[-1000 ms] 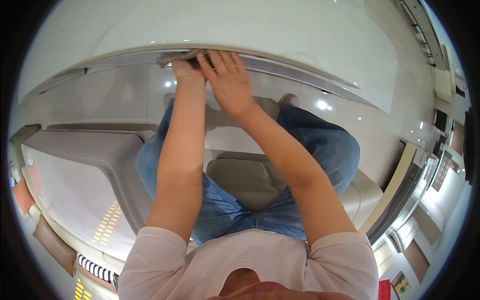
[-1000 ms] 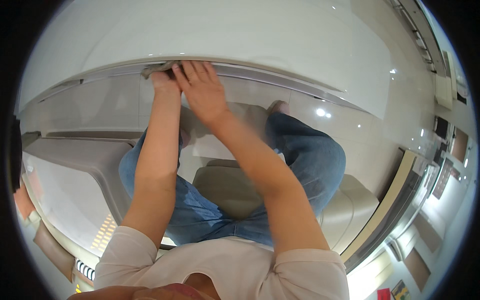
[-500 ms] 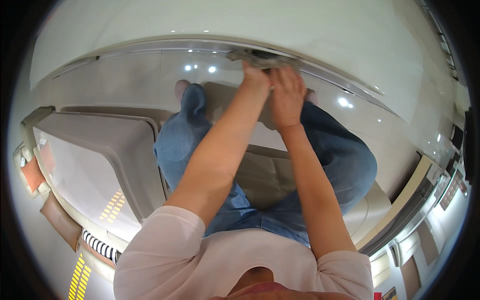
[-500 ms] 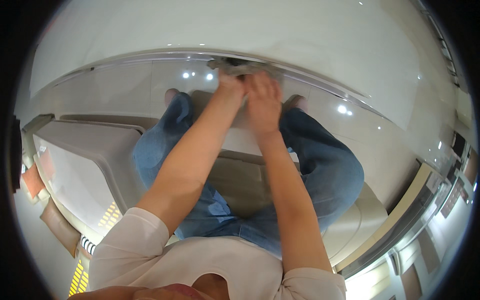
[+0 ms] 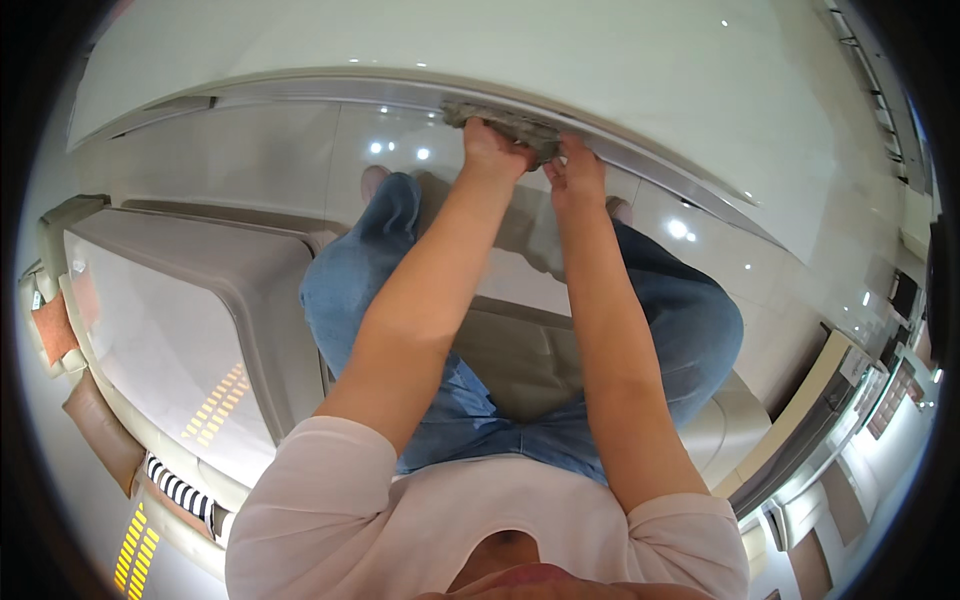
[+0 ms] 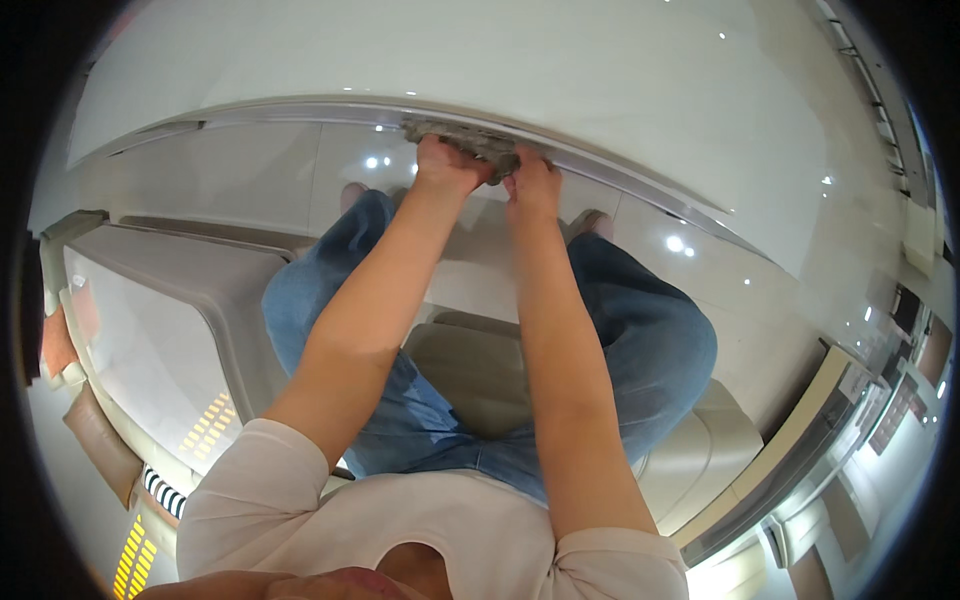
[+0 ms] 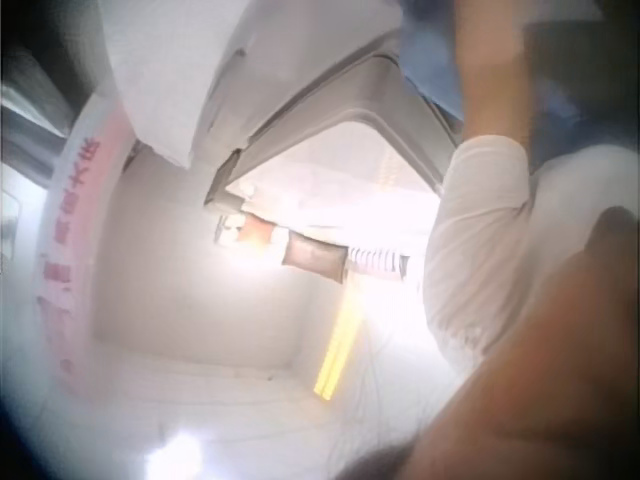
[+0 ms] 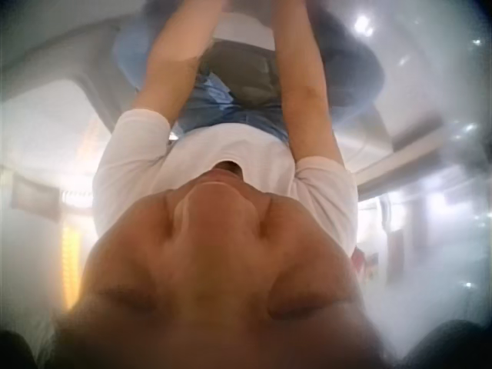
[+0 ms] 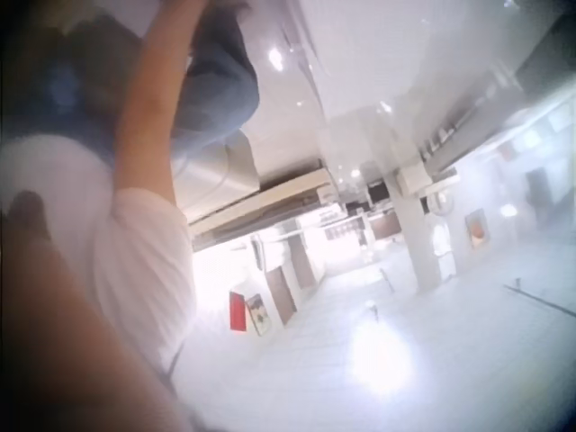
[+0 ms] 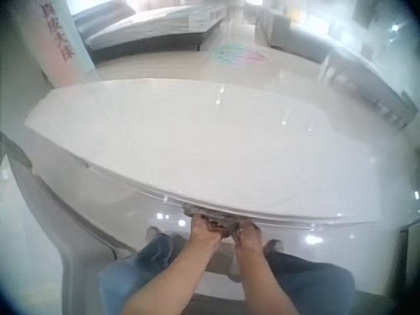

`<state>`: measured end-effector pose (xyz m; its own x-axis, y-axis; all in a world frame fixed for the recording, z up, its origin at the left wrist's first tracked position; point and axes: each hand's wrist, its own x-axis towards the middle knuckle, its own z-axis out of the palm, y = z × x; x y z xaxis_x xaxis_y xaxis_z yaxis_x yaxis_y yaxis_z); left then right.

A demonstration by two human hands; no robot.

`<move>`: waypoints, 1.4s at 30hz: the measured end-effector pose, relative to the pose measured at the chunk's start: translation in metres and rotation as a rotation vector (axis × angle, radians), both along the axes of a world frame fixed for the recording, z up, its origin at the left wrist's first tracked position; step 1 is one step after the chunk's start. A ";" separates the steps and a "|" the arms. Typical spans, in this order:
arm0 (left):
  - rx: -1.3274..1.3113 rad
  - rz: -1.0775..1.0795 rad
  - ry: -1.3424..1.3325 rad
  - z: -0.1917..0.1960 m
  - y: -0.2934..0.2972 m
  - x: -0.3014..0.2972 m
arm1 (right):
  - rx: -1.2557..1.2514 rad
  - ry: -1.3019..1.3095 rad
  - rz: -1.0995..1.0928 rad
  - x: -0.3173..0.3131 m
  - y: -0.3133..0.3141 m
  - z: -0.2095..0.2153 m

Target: The person wipes the surface of a white table with a cloth. They move around the table to clean different sections, including the top and edges, using a gray cloth.

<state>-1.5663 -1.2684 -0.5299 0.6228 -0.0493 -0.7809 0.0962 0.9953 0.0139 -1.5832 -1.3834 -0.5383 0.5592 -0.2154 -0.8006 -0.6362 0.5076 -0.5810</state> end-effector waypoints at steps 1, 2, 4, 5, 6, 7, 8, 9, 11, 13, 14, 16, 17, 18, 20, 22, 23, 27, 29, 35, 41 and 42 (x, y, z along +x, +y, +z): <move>0.032 -0.017 0.067 0.006 0.003 -0.001 | 0.057 -0.036 0.025 0.001 -0.002 0.006; 0.070 -0.035 0.032 0.008 0.009 -0.006 | 0.119 -0.072 0.055 -0.001 -0.002 0.008; 0.153 -0.063 -0.040 0.015 0.018 -0.021 | 0.230 -0.118 0.108 -0.008 -0.001 0.014; 0.197 -0.103 -0.122 0.022 0.019 -0.033 | 0.234 -0.126 0.068 -0.016 0.001 0.026; 0.241 -0.143 -0.204 0.031 0.018 -0.052 | 0.238 -0.134 0.027 -0.029 0.003 0.039; 0.287 -0.183 -0.292 0.046 0.018 -0.070 | 0.245 -0.149 -0.014 -0.040 0.003 0.057; 0.293 -0.186 -0.353 0.067 0.014 -0.087 | 0.162 -0.219 -0.018 -0.053 -0.006 0.076; 0.306 -0.188 -0.410 0.087 0.014 -0.106 | 0.088 -0.285 -0.023 -0.068 -0.011 0.095; 0.383 -0.083 -0.447 0.104 0.020 -0.140 | 0.030 -0.394 -0.065 -0.092 -0.023 0.128; 0.647 -0.098 -0.540 0.113 0.026 -0.167 | 0.058 -0.472 -0.137 -0.111 -0.044 0.156; 0.776 -0.101 -0.573 0.118 0.027 -0.176 | 0.068 -0.555 -0.143 -0.117 -0.056 0.165; 0.909 -0.217 -0.517 0.127 0.032 -0.186 | 0.088 -0.718 -0.147 -0.127 -0.076 0.185; 0.976 -0.272 -0.481 0.136 0.029 -0.189 | 0.125 -0.772 -0.157 -0.130 -0.083 0.196; 1.052 -0.255 -0.522 0.144 0.023 -0.190 | 0.164 -0.825 -0.164 -0.132 -0.088 0.210; 1.516 -0.235 -0.641 0.162 0.016 -0.186 | 0.227 -0.889 -0.177 -0.139 -0.094 0.236; 1.798 -0.191 -0.724 0.181 0.004 -0.183 | 0.282 -0.960 -0.146 -0.144 -0.108 0.242; 1.856 -0.158 -0.755 0.192 -0.002 -0.181 | 0.315 -0.997 -0.129 -0.144 -0.112 0.244; 1.287 -0.337 -0.860 0.229 -0.009 -0.184 | 0.240 -0.988 -0.197 -0.144 -0.123 0.249; 1.405 -0.265 -0.802 0.225 -0.011 -0.186 | 0.256 -0.958 -0.186 -0.141 -0.128 0.244; 1.398 -0.188 -0.659 0.233 0.002 -0.187 | 0.386 -0.766 -0.180 -0.143 -0.117 0.248; 1.384 -0.153 -0.592 0.260 0.029 -0.214 | 0.711 -0.598 -0.219 -0.148 -0.090 0.267; 1.447 -0.096 -0.617 0.268 0.031 -0.219 | 0.676 -0.600 -0.200 -0.148 -0.086 0.268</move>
<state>-1.7856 -1.2373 -0.2615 0.8888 0.4282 0.1632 -0.2241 0.0956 0.9699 -1.7311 -1.4698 -0.2700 0.9237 0.0548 -0.3792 -0.1884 0.9268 -0.3250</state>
